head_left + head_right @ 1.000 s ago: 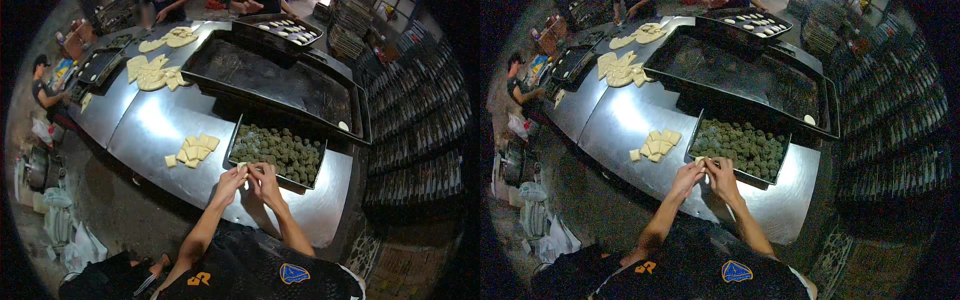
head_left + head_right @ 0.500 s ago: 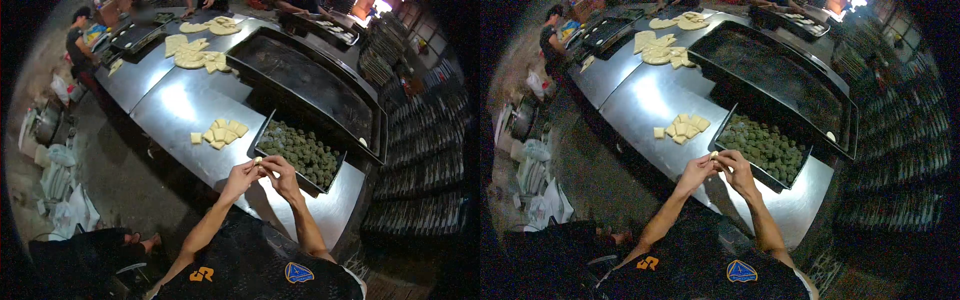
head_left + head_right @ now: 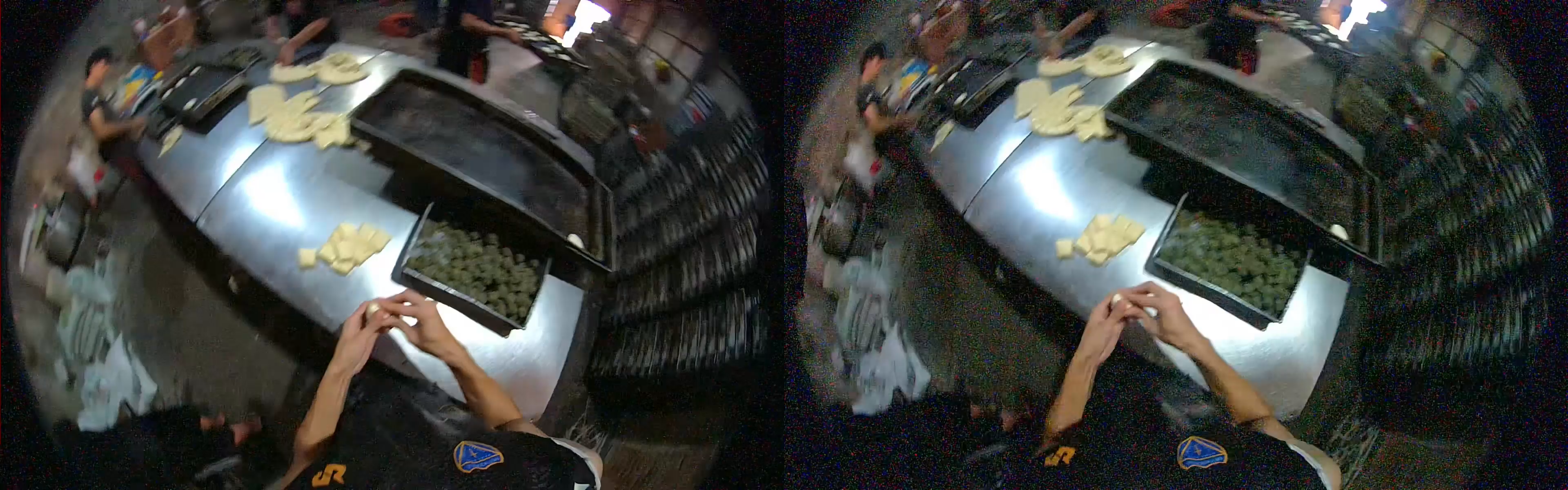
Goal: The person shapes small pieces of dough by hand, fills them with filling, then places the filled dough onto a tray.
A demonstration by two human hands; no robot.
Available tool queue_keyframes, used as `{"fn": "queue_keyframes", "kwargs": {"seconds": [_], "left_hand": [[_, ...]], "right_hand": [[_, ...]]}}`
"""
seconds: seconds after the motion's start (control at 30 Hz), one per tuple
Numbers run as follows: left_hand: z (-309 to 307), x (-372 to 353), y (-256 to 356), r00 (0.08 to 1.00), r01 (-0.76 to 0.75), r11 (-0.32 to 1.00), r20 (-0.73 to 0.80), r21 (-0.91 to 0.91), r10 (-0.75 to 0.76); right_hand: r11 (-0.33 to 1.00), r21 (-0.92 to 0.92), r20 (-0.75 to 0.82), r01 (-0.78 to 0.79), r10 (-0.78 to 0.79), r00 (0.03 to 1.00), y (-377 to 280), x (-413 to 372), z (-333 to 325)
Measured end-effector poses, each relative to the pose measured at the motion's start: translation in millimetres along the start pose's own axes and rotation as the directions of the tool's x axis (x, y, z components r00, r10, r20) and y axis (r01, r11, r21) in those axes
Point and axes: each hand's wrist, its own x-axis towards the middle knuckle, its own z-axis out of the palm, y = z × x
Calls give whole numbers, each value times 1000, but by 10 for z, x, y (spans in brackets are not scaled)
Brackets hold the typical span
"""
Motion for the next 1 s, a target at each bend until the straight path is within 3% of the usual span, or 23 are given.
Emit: {"fn": "queue_keyframes", "kwargs": {"seconds": [0.03,0.1,0.13,0.17,0.23,0.27,0.3,0.37,0.43,0.47,0.5,0.57,0.63,0.7,0.77,0.83,0.87,0.9,1.0], "left_hand": [[-46,46,-28,1000,12,1000,-7,15,-11],[28,71,68,995,55,958,-66,-283,-76],[31,104,86,997,53,959,-43,-278,-68],[17,133,112,997,38,967,-57,-251,-54],[-40,202,106,997,17,975,-74,-221,-34],[-55,276,103,995,-13,987,-97,-162,-3],[-61,332,101,992,-42,994,-122,-105,29],[-15,404,146,986,-56,998,-157,-22,52],[64,438,266,987,21,999,-161,42,-14],[74,447,367,992,69,982,-89,-174,-85],[77,460,408,997,61,979,-44,-197,-71],[178,479,435,995,-1,981,-95,-193,-18],[103,532,231,988,-105,988,-122,-116,91],[98,530,269,993,-24,984,-118,-176,3],[64,487,347,994,37,926,-82,-375,-73],[97,438,277,988,-102,944,-139,-312,61],[111,415,248,980,-151,946,-167,-286,106],[83,410,187,974,-202,956,-144,-211,174],[-18,291,113,955,-288,951,-103,-111,277]], "right_hand": [[997,12,3,-80,80,997,27,32,-5],[992,92,-49,-91,96,994,100,104,8],[1000,-17,-43,14,-14,999,97,150,-13],[998,38,-38,40,-38,999,74,177,15],[919,-360,-152,160,-227,962,-116,278,-40],[972,-235,-212,27,-78,974,-94,298,19],[983,94,-143,-161,173,974,-81,278,-3],[996,-11,-166,-90,87,982,-56,289,-35],[1000,-17,-263,-10,5,965,158,278,11],[998,-64,-279,-12,-6,960,100,301,-29],[997,-73,-268,-11,-9,963,104,316,-38],[998,0,-265,-55,53,963,-159,384,-56],[996,-92,-289,-9,-18,957,-47,369,-20],[998,-65,-315,-15,-6,949,-9,347,-12],[995,-85,-314,-49,19,949,-74,322,-28],[993,-117,-302,30,-65,951,-70,318,4],[999,-37,-293,10,-20,956,-138,313,15],[973,218,-308,-79,146,940,-199,298,91],[986,116,-292,-122,151,944,-264,217,105]]}}
